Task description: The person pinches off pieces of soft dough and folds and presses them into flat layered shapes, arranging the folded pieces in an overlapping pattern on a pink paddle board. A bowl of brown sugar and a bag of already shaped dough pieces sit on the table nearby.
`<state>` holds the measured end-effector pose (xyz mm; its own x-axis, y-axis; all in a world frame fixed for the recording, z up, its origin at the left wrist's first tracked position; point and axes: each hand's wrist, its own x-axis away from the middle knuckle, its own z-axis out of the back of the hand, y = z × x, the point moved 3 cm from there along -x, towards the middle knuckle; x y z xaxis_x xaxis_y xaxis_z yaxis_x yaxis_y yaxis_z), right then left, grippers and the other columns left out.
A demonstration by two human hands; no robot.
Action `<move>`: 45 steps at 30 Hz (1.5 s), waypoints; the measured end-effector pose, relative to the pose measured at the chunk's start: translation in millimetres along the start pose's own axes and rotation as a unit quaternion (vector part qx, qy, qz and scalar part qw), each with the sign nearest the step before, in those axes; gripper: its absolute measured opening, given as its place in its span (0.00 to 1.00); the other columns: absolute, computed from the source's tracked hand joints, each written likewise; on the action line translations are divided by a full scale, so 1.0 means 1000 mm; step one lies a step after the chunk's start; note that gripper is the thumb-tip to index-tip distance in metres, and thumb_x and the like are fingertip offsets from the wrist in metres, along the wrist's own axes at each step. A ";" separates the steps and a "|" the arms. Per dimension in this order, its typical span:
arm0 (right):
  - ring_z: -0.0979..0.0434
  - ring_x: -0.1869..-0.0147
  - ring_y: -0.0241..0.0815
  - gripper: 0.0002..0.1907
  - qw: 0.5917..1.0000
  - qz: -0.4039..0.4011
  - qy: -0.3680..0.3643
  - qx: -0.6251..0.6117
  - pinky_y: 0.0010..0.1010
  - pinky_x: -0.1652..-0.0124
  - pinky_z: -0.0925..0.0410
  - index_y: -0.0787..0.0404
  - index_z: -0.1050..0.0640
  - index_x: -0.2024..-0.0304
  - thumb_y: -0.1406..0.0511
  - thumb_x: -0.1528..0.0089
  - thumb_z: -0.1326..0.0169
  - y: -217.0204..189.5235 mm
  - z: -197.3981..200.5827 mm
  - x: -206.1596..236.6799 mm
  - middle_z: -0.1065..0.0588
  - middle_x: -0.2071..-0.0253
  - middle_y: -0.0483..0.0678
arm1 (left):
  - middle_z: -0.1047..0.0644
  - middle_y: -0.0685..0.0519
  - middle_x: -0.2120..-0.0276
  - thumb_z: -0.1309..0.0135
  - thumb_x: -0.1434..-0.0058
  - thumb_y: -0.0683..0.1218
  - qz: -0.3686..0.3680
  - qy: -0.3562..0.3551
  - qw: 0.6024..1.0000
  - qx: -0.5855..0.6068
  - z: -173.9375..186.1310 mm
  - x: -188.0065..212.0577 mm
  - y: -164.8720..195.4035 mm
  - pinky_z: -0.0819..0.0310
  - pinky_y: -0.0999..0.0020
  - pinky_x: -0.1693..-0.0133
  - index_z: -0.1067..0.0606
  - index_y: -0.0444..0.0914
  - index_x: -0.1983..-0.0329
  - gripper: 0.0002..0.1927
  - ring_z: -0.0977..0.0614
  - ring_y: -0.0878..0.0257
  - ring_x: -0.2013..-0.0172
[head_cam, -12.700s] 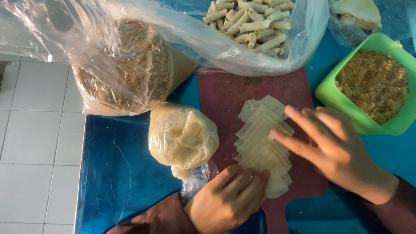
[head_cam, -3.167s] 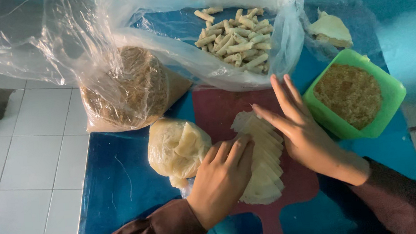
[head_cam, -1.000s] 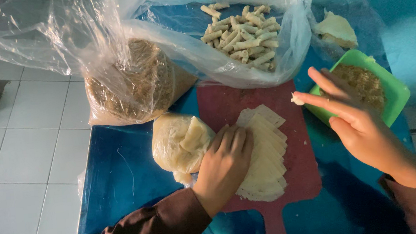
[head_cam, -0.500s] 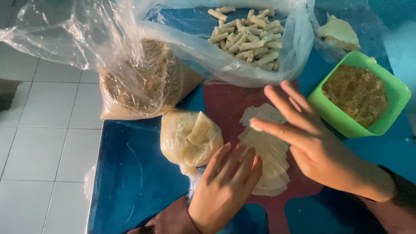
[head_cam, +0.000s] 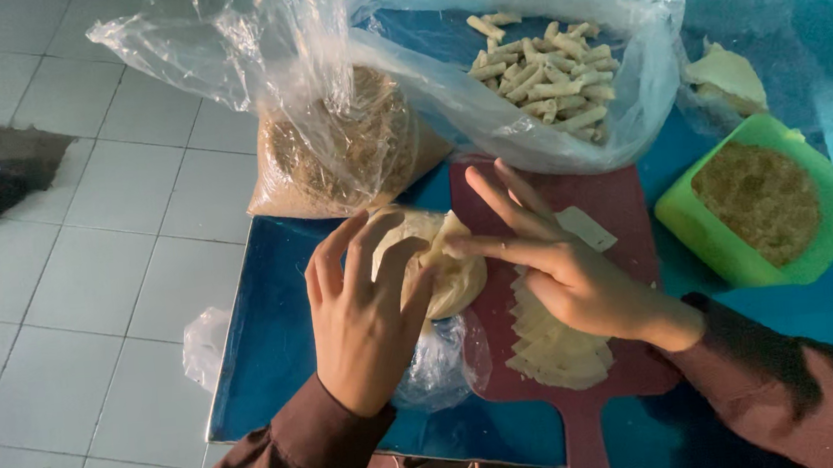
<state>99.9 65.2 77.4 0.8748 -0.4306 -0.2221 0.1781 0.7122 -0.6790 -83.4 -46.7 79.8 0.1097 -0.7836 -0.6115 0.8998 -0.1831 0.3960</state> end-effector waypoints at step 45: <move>0.37 0.26 0.61 0.18 0.881 -0.136 0.238 0.386 0.48 0.28 0.42 0.54 0.23 0.38 0.67 0.31 0.43 0.014 0.120 0.140 0.29 0.34 0.50 | 0.29 0.47 0.41 0.40 0.38 0.42 -0.047 0.027 0.998 -0.013 -0.007 0.011 0.003 0.39 0.45 0.35 0.21 0.42 0.51 0.12 0.33 0.44 0.34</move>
<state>279.0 81.0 121.0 0.4976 -0.6963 -0.5173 0.7657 0.6328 -0.1151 -77.0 -51.5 69.5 0.0473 -0.7301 -0.6817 0.9179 -0.2374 0.3180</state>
